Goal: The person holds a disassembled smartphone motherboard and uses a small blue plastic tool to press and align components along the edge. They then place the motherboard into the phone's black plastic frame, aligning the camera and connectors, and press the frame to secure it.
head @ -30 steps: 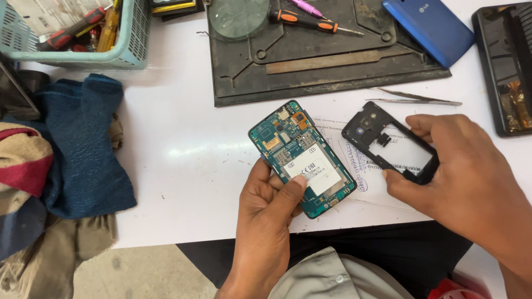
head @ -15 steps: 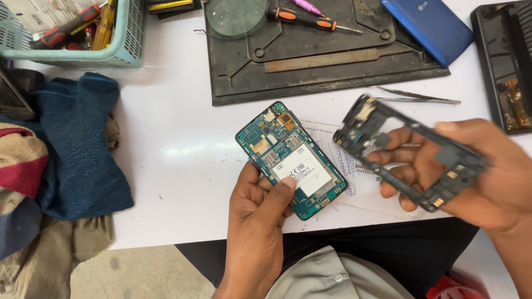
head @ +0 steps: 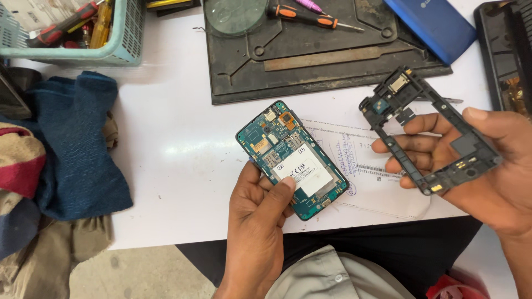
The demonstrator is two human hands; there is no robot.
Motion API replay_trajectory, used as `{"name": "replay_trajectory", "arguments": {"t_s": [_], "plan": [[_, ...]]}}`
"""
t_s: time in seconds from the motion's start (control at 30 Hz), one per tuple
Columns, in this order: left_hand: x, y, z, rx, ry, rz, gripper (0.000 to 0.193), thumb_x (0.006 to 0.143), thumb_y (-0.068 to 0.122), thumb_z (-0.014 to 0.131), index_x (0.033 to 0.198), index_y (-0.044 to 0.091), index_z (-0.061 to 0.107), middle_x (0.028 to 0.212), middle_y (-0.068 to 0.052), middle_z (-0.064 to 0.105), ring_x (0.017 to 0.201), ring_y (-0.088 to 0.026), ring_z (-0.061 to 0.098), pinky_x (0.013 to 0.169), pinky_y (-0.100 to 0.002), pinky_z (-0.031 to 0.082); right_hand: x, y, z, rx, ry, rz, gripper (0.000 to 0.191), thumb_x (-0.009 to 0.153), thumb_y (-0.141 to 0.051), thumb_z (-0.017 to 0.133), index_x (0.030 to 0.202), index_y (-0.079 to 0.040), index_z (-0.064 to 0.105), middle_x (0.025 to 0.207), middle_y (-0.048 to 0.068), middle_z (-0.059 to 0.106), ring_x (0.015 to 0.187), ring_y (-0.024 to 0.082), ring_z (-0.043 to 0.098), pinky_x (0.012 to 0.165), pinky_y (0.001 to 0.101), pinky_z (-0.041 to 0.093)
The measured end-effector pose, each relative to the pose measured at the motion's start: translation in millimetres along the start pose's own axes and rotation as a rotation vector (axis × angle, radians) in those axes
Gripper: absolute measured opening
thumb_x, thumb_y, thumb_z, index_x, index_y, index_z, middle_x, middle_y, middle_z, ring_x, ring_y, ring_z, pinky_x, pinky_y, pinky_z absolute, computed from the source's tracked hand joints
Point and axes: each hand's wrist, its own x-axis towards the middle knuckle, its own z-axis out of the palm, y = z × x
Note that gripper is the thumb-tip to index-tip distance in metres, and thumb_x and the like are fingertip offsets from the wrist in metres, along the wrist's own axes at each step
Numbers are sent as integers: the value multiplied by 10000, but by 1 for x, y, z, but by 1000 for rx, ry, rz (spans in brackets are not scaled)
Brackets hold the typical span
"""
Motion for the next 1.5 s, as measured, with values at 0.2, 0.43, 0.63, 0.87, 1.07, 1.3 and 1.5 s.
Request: {"name": "replay_trajectory", "arguments": {"t_s": [0.2, 0.43, 0.63, 0.87, 1.07, 1.3, 1.5], "plan": [[3, -5, 1, -35, -47, 8, 374, 937, 39, 557, 1305, -25, 556, 968, -79, 721, 799, -94, 640, 738, -278, 524, -6, 0, 9, -344, 106, -162, 476, 990, -297, 538, 1253, 99, 533, 1272, 369, 660, 1145, 426, 710, 924, 528, 622], [6, -13, 8, -61, -60, 8, 374, 929, 32, 546, 1301, -6, 551, 946, -47, 714, 768, -70, 601, 715, -255, 490, -25, 5, 60, -883, 101, -607, 615, 796, -70, 754, 1306, 87, 450, 1274, 243, 628, 1185, 267, 647, 1023, 395, 526], [5, -16, 15, -87, -115, -12, 376, 923, 34, 531, 1299, 22, 533, 1032, -62, 725, 919, -111, 691, 867, -325, 578, -30, -8, 82, -1068, 175, -727, 676, 777, -83, 765, 1322, 105, 412, 1288, 258, 599, 1193, 267, 624, 1016, 381, 497], [4, -20, 20, -147, -141, -22, 431, 1035, 296, 385, 1314, 10, 549, 1098, -95, 708, 984, -156, 683, 896, -372, 570, -33, -8, 93, -1062, 188, -795, 661, 811, -108, 768, 1330, 86, 408, 1329, 220, 610, 1221, 243, 619, 1060, 360, 484], [4, -30, 24, -180, -207, 34, 693, 1077, 529, 218, 1334, -23, 550, 1073, -135, 705, 968, -190, 663, 877, -374, 554, -40, 4, 112, -1261, 340, -688, 709, 725, -193, 840, 1321, 38, 535, 1244, 162, 673, 1104, 223, 667, 918, 367, 541], [5, -43, 27, -182, -169, 24, 769, 1057, 600, 184, 1409, 10, 529, 1129, -93, 702, 978, -151, 633, 861, -320, 506, -31, 14, 122, -1422, 287, -828, 724, 690, -236, 852, 1277, 43, 534, 1243, 180, 663, 1065, 330, 636, 879, 414, 537], [3, -46, 28, -166, -204, 38, 773, 1050, 591, 178, 1439, 12, 511, 1162, -101, 704, 979, -152, 639, 875, -324, 530, -28, 19, 124, -1469, 291, -839, 745, 686, -254, 867, 1281, 44, 532, 1213, 183, 657, 1081, 351, 628, 869, 426, 537]]}}
